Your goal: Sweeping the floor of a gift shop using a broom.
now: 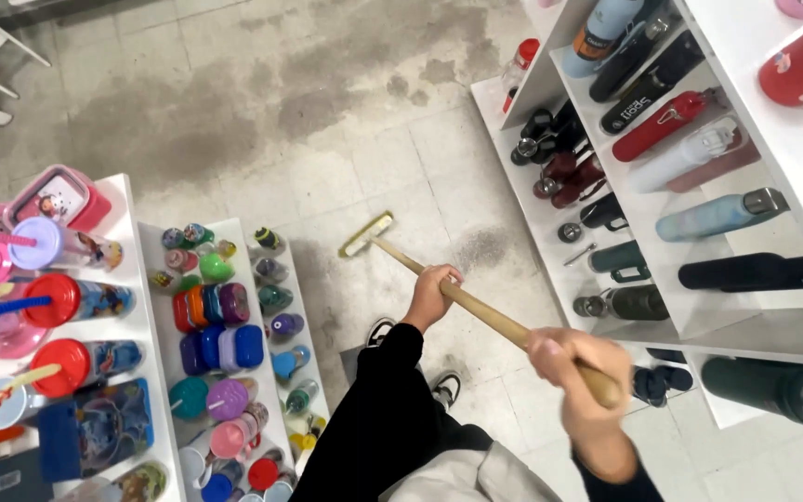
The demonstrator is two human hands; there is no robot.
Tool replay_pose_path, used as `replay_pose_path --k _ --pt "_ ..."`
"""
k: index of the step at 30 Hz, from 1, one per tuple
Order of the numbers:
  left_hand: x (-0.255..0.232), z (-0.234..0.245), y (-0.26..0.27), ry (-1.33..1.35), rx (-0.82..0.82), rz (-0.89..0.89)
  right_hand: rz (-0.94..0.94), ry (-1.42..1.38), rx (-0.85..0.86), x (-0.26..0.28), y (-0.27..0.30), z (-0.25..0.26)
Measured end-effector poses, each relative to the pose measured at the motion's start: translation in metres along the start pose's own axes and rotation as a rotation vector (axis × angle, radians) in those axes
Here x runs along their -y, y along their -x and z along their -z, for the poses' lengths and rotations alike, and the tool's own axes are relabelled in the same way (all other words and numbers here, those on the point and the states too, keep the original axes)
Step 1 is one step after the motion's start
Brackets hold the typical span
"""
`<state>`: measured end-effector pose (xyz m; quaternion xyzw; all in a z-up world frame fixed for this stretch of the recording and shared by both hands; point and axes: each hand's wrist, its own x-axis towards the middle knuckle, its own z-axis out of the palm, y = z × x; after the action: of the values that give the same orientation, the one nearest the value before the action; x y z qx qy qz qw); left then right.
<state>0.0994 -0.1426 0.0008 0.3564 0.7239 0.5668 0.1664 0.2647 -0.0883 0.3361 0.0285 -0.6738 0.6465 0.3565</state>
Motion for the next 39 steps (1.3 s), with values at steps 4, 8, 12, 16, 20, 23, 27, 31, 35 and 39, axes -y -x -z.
replay_pose_path --k 4,8,12,16,20,23,27,31,35,39 --pt "-0.004 -0.063 0.075 0.112 0.292 0.065 -0.254 0.212 -0.090 0.117 -0.006 0.003" --pt "-0.018 -0.102 0.132 0.082 0.597 0.155 -0.503 0.394 -0.164 0.160 0.012 0.016" --pt "-0.061 -0.058 0.108 -0.003 0.754 0.239 -0.345 0.393 -0.259 0.165 0.013 0.001" --pt "-0.074 0.005 0.074 -0.198 0.612 0.225 -0.108 0.299 -0.153 0.142 0.018 -0.009" --pt "-0.068 0.080 0.044 -0.292 0.177 0.013 0.293 -0.009 -0.021 0.030 0.046 -0.019" --pt "-0.070 0.112 0.030 -0.337 -0.017 -0.167 0.321 0.095 -0.108 -0.066 0.053 -0.070" --pt "-0.060 0.124 0.048 -0.278 -0.024 -0.072 -0.093 0.214 -0.046 -0.141 0.078 -0.110" --pt "-0.014 0.127 0.068 -0.400 0.064 -0.039 -0.070 0.132 -0.032 -0.123 0.082 -0.136" --pt "-0.001 0.122 0.082 -0.284 0.042 -0.042 -0.150 0.196 -0.052 -0.054 0.086 -0.129" --pt "-0.003 0.106 0.118 -0.196 0.128 0.026 -0.231 0.225 -0.064 0.053 0.067 -0.108"
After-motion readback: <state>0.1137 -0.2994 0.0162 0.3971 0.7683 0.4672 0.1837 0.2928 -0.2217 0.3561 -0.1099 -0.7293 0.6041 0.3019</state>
